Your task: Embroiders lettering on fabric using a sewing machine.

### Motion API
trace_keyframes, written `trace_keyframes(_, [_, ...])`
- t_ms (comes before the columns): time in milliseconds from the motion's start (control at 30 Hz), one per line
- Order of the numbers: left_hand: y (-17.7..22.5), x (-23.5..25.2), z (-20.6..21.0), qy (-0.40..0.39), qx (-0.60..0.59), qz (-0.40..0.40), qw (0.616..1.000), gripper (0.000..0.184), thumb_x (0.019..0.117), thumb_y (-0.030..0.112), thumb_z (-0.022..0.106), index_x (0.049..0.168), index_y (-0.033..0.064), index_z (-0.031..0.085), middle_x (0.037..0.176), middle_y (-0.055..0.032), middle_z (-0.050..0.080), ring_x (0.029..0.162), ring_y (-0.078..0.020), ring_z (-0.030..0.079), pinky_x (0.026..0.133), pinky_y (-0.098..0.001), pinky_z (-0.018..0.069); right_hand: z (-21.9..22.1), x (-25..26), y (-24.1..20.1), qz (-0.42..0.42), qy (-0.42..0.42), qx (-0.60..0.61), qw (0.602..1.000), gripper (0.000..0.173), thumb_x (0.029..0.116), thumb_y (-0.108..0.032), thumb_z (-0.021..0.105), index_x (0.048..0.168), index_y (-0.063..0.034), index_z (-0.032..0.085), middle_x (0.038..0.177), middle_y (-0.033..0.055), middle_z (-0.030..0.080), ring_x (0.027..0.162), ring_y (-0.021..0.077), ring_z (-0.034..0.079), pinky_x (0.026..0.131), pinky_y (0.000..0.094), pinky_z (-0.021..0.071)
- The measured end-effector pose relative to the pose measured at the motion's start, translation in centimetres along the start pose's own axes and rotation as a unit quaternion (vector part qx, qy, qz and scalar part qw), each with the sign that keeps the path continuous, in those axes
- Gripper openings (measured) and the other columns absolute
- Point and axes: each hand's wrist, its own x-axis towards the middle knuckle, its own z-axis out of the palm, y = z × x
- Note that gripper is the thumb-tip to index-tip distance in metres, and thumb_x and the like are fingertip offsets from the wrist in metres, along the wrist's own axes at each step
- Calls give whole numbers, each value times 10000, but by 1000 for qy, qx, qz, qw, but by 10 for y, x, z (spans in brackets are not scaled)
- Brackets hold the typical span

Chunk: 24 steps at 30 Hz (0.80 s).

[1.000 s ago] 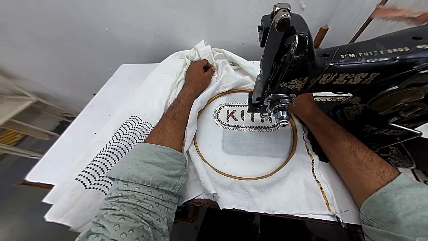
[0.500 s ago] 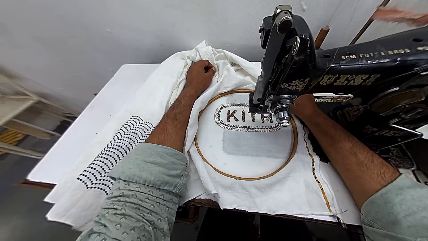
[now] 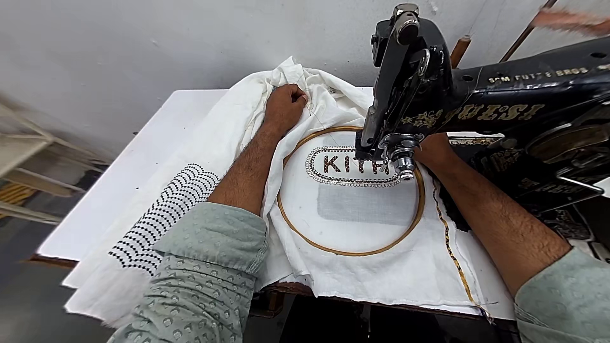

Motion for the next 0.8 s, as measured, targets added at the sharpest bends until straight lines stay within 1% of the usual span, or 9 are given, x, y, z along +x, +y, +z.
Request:
trace_keyframes(67, [0, 0, 0, -1, 2, 1, 1000, 252, 1039, 229, 562, 1077, 38, 721, 963, -116, 716, 900, -228, 673, 880, -471, 513, 0, 0, 0, -2, -1, 2, 1000, 372, 944, -210, 704, 1136, 106, 661, 1163, 344, 648, 1167, 467, 601, 959, 630, 421])
trace_keyframes(300, [0, 1, 0, -1, 3, 0, 1000, 260, 1042, 233, 561, 1084, 31, 717, 977, -123, 715, 914, -235, 674, 888, -475, 513, -3, -1, -4, 5, -16, 0, 1000, 344, 956, -162, 688, 1147, 122, 650, 1177, 355, 638, 1182, 462, 593, 974, 620, 413])
trace_keyframes(500, [0, 0, 0, -1, -2, 1, 1000, 257, 1039, 230, 562, 1086, 29, 716, 967, -121, 714, 898, -233, 672, 880, -475, 514, -2, -1, -4, 4, -4, 2, 1000, 357, 952, -172, 695, 1141, 128, 654, 1173, 354, 642, 1174, 474, 595, 973, 624, 417])
trace_keyframes(800, [1, -1, 0, 0, 1, -1, 1000, 250, 1039, 227, 564, 1084, 35, 718, 965, -114, 715, 892, -223, 672, 876, -464, 514, -2, -1, -3, 6, 0, 8, 1000, 341, 929, -152, 718, 1129, 116, 658, 1158, 343, 646, 1160, 443, 600, 967, 597, 420])
